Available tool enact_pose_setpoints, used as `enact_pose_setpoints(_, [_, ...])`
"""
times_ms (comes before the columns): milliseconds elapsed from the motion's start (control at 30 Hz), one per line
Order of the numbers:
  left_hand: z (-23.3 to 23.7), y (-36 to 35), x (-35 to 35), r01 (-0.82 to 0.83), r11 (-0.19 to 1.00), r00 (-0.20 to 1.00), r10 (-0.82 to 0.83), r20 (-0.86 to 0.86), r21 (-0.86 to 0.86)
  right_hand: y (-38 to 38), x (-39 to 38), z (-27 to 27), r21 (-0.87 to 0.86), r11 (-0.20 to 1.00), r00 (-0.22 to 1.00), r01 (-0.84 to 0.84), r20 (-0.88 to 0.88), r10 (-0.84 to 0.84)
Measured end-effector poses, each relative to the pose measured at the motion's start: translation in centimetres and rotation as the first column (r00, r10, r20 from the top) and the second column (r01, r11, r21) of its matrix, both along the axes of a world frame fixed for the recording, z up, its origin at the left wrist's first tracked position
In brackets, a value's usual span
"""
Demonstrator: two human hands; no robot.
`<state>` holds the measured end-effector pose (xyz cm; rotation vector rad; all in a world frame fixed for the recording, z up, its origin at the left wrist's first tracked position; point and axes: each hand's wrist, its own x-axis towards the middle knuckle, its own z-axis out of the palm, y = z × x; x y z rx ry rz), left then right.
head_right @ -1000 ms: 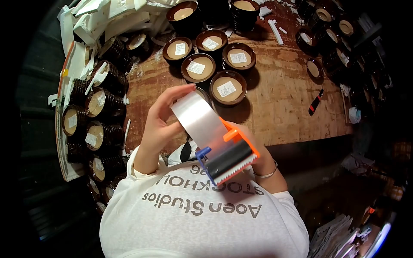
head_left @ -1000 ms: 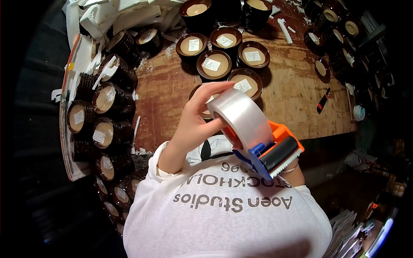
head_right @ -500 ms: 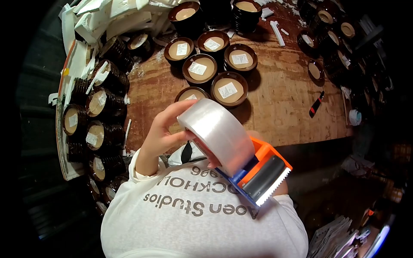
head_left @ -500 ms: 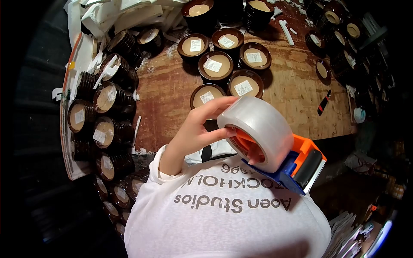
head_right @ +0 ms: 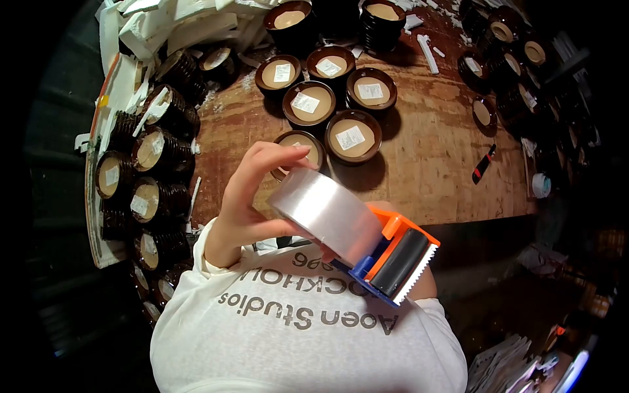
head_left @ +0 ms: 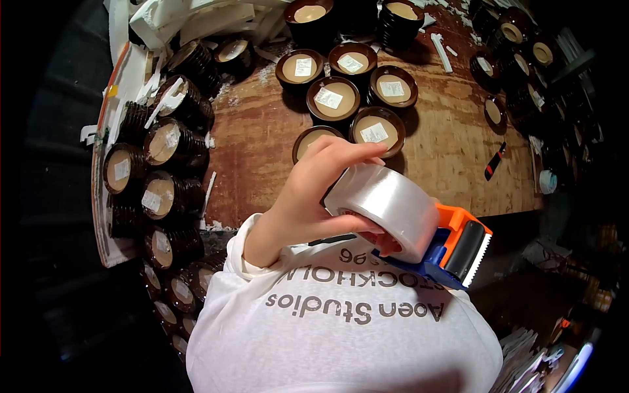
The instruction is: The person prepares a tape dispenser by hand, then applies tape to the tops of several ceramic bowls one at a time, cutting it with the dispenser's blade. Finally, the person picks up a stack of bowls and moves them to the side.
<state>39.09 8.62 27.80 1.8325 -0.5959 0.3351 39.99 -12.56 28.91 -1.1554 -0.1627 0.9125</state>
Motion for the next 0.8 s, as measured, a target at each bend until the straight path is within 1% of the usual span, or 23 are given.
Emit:
enact_pose_setpoints(133, [0.1, 0.0, 0.0, -0.008, 1.000, 1.000, 0.008, 0.028, 0.030, 0.0, -0.2, 0.0, -0.027, 1.000, 1.000, 0.009, -0.003, -0.010])
enact_pose_setpoints(200, [0.0, 0.2, 0.1, 0.000, 0.993, 0.997, -0.008, 0.073, 0.117, 0.3, -0.5, 0.1, -0.062, 0.998, 1.000, 0.024, 0.008, -0.023])
enact_pose_setpoints(233, [-0.4, 0.1, 0.1, 0.002, 0.993, 0.997, -0.010, 0.072, 0.118, 0.4, -0.7, 0.2, -0.080, 0.996, 0.999, 0.034, 0.011, -0.034])
enact_pose_setpoints(267, [-1.2, -0.1, 0.0, 0.004, 1.000, 0.999, -0.005, -0.047, -0.012, 0.5, -1.0, 0.0, -0.067, 0.997, 0.999, 0.049, 0.009, -0.049])
enact_pose_setpoints(300, [-2.0, -0.4, 0.0, -0.007, 0.990, 0.986, -0.016, -0.166, -0.140, 0.6, -1.0, -0.5, -0.012, 0.997, 0.997, 0.073, -0.015, -0.073])
enact_pose_setpoints(333, [-2.6, -0.9, -0.2, -0.037, 0.961, 0.968, -0.033, -0.248, -0.274, 0.4, -0.5, -2.4, 0.388, 0.917, 0.977, 0.092, -0.215, -0.006])
enact_pose_setpoints(367, [-3.5, -1.2, -0.3, -0.030, 0.961, 0.968, -0.041, -0.247, -0.274, 0.7, -0.9, -3.2, 0.337, 0.935, 0.993, 0.111, -0.062, -0.096])
enact_pose_setpoints(400, [-4.5, -1.4, -0.3, -0.067, 0.895, 0.941, -0.090, -0.326, -0.441, 0.6, -1.0, -2.9, 0.360, 0.920, 0.984, 0.157, -0.133, -0.115])
enact_pose_setpoints(433, [-4.9, -1.6, -0.3, -0.121, 0.800, 0.907, -0.151, -0.393, -0.588, 0.8, -0.9, -2.2, 0.381, 0.902, 0.970, 0.203, -0.204, -0.132])
enact_pose_setpoints(467, [-4.8, -1.8, -0.2, -0.143, 0.776, 0.907, -0.146, -0.395, -0.614, 0.8, -0.9, -2.6, 0.382, 0.901, 0.969, 0.207, -0.205, -0.135])
enact_pose_setpoints(500, [-4.8, -2.1, -0.2, -0.141, 0.777, 0.907, -0.148, -0.395, -0.614, 0.8, -0.8, -3.4, 0.265, 0.948, 0.974, 0.173, -0.190, -0.125])
enact_pose_setpoints(533, [-4.9, -2.4, -0.3, -0.229, 0.685, 0.844, -0.214, -0.491, -0.692, 0.8, -0.8, -3.8, 0.143, 0.980, 0.978, 0.137, -0.177, -0.111])
enact_pose_setpoints(567, [-5.0, -2.5, -0.4, -0.327, 0.584, 0.770, -0.291, -0.568, -0.743, 0.8, -0.5, -3.8, 0.143, 0.980, 0.978, 0.137, -0.177, -0.111])
enact_pose_setpoints(600, [-5.0, -2.5, -0.6, -0.333, 0.574, 0.707, -0.373, -0.601, -0.748, 0.9, 0.0, -3.7, 0.205, 0.977, 0.993, 0.066, -0.110, -0.045])
enact_pose_setpoints(633, [-5.0, -2.6, -0.5, -0.334, 0.574, 0.707, -0.372, -0.601, -0.748, 1.0, 0.2, -3.7, 0.261, 0.965, 0.999, -0.008, -0.038, 0.019])
enact_pose_setpoints(667, [-5.0, -2.6, -0.5, -0.337, 0.557, 0.648, -0.447, -0.617, -0.759, 1.2, 0.5, -5.3, 0.195, 0.974, 0.974, -0.111, 0.215, 0.068])
enact_pose_setpoints(700, [-5.0, -2.7, -0.4, -0.342, 0.541, 0.583, -0.519, -0.625, -0.768, 0.9, 0.5, -6.0, 0.196, 0.974, 0.974, -0.111, 0.214, 0.068])
enact_pose_setpoints(733, [-4.9, -2.9, -0.4, -0.385, 0.528, 0.535, -0.541, -0.649, -0.757, 0.8, 0.4, -6.3, 0.235, 0.968, 0.928, -0.088, 0.371, -0.006])
enact_pose_setpoints(767, [-4.9, -3.0, -0.5, -0.385, 0.528, 0.534, -0.541, -0.649, -0.757, 1.0, 0.5, -6.2, 0.277, 0.958, 0.853, -0.072, 0.515, -0.085])
enact_pose_setpoints(800, [-4.9, -3.0, -0.7, -0.421, 0.508, 0.486, -0.574, -0.660, -0.752, 0.9, 0.8, -6.9, 0.218, 0.973, 0.800, -0.070, 0.595, -0.076])
